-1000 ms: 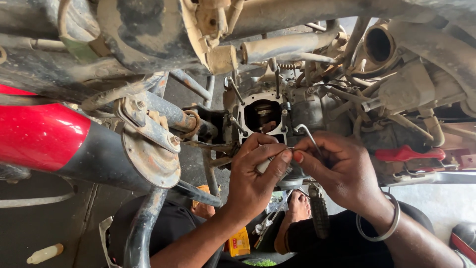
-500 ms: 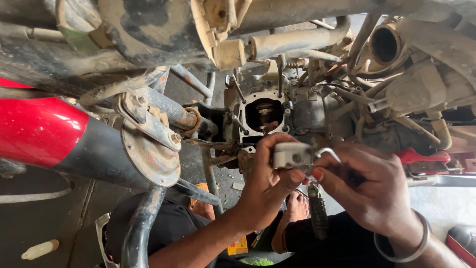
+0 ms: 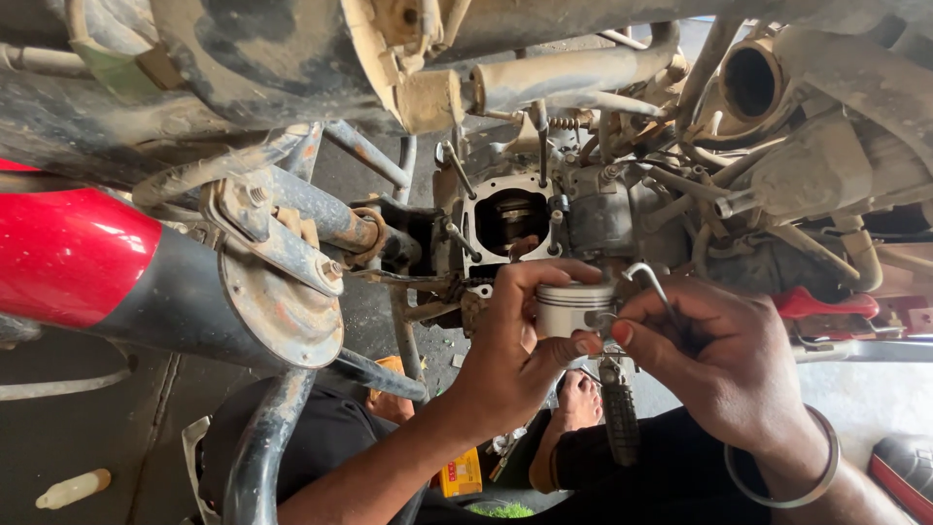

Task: Repairing a motorcycle engine by installing piston rings onto a piston and preparing for reassembly.

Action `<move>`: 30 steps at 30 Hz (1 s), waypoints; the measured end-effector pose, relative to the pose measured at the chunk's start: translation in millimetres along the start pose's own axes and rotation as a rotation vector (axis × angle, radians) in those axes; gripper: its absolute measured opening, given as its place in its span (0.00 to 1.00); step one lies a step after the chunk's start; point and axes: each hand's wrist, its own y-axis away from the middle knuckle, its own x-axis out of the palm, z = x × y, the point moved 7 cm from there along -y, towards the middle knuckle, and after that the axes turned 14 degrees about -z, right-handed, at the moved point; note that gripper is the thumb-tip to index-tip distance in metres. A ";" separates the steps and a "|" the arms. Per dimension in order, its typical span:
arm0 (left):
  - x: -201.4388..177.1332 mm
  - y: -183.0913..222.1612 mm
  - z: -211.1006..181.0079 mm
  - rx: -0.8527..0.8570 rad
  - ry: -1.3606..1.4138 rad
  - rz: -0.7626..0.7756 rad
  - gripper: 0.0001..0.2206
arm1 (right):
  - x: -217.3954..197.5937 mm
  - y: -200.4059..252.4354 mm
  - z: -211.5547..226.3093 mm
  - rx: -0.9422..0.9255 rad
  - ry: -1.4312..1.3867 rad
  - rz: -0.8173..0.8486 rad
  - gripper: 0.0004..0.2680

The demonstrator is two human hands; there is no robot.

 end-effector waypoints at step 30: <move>4.6 -2.1 -30.5 0.279 -0.527 0.017 0.30 | 33.1 13.1 -25.2 0.136 -0.330 -0.057 0.03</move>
